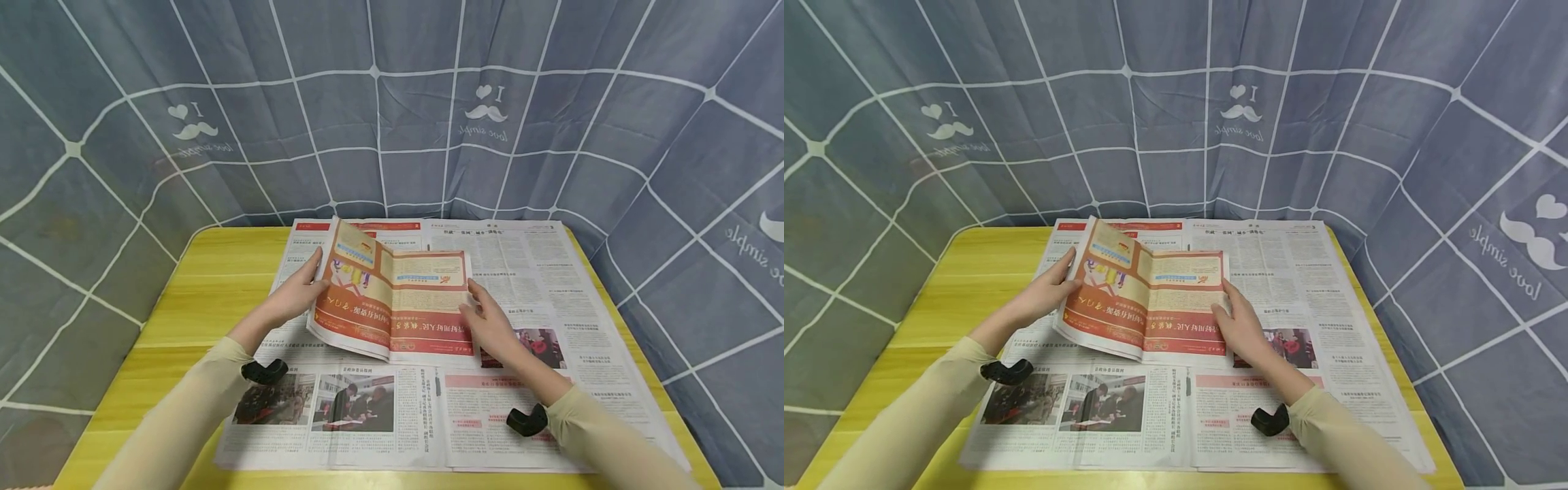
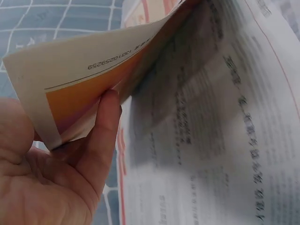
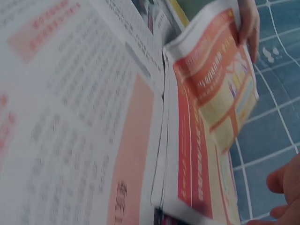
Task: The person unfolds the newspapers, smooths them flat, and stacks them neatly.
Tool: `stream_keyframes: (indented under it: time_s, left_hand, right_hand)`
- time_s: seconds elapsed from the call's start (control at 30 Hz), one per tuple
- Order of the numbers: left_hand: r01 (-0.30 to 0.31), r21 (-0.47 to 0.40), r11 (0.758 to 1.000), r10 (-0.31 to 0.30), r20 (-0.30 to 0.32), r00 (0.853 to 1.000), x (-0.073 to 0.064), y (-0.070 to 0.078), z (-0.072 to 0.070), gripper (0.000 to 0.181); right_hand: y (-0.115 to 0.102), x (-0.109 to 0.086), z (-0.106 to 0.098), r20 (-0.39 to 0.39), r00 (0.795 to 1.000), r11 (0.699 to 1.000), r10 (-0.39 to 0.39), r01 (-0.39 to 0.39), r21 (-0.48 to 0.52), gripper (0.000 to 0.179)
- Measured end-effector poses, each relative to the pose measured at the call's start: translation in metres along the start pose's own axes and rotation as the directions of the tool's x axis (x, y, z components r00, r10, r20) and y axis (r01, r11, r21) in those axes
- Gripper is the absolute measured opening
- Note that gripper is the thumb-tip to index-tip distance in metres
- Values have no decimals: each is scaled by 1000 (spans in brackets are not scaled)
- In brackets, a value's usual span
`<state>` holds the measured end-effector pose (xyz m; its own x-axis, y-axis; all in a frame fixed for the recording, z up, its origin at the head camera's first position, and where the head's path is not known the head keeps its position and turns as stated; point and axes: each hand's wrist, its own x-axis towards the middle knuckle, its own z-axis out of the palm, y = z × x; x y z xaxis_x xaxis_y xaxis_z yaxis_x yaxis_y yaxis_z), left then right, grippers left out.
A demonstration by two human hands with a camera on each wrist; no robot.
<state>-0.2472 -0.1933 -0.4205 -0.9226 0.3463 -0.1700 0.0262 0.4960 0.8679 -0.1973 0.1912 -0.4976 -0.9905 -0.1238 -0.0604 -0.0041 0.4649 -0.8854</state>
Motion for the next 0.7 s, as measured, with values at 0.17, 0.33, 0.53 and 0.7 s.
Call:
stream_keyframes:
  time_s: [0.17, 0.33, 0.53, 0.7]
  left_hand:
    - [31, 30, 999, -31, -2, 1000, -2, -13, -2, 75]
    - [85, 52, 995, -85, -11, 996, -3, -27, -1, 75]
    - [133, 58, 989, -132, -29, 991, -3, -41, 3, 75]
    - [167, 61, 984, -166, -26, 986, -5, -47, 8, 74]
  right_hand:
    - [11, 1, -15, -7, 997, 997, 77, -77, -19, 65]
    - [16, 3, -19, 17, 992, 992, 122, -121, -41, 67]
    - [20, 5, -18, 6, 990, 986, 143, -141, -87, 68]
    - [20, 6, -16, -4, 992, 985, 128, -127, -117, 69]
